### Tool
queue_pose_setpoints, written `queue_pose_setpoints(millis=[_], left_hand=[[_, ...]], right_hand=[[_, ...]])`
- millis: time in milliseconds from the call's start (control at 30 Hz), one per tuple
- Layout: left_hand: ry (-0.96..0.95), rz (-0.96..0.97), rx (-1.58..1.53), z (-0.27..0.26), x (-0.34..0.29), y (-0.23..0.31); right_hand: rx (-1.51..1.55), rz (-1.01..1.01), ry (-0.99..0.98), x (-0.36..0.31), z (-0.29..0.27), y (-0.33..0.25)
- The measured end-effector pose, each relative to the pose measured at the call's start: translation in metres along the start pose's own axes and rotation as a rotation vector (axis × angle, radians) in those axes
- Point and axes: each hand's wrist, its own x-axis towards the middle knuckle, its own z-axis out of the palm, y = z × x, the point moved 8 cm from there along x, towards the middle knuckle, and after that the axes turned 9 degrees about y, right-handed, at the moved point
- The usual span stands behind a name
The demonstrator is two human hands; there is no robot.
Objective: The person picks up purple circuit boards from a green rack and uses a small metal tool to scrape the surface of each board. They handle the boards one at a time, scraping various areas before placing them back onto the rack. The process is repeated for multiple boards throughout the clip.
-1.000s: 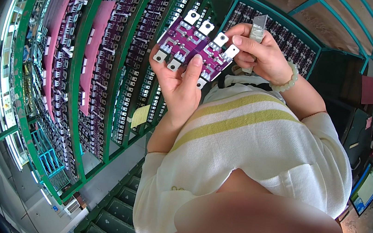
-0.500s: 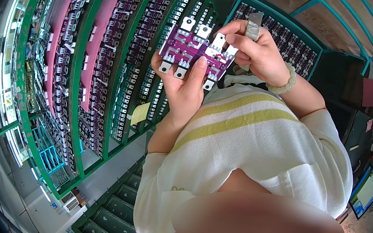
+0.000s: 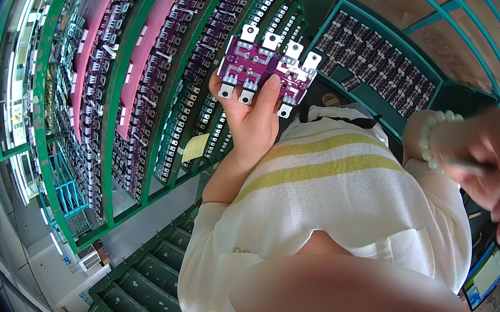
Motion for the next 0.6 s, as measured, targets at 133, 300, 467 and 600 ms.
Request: queue_pose_setpoints(millis=[133,300,467,600], left_hand=[[0.007,-0.011,-0.010,0.005,0.001,0.000],[-0.022,-0.045,-0.043,0.004,0.005,-0.002],[-0.049,-0.038,-0.041,0.006,0.009,0.000],[-0.046,-0.021,-0.050,0.002,0.013,0.001]], right_hand=[[0.007,-0.010,-0.141,-0.006,0.020,-0.008],[0.012,-0.020,-0.190,-0.011,0.028,-0.010],[-0.016,-0.011,-0.210,-0.008,0.029,-0.004],[-0.021,0.001,-0.228,-0.003,0.030,0.000]])
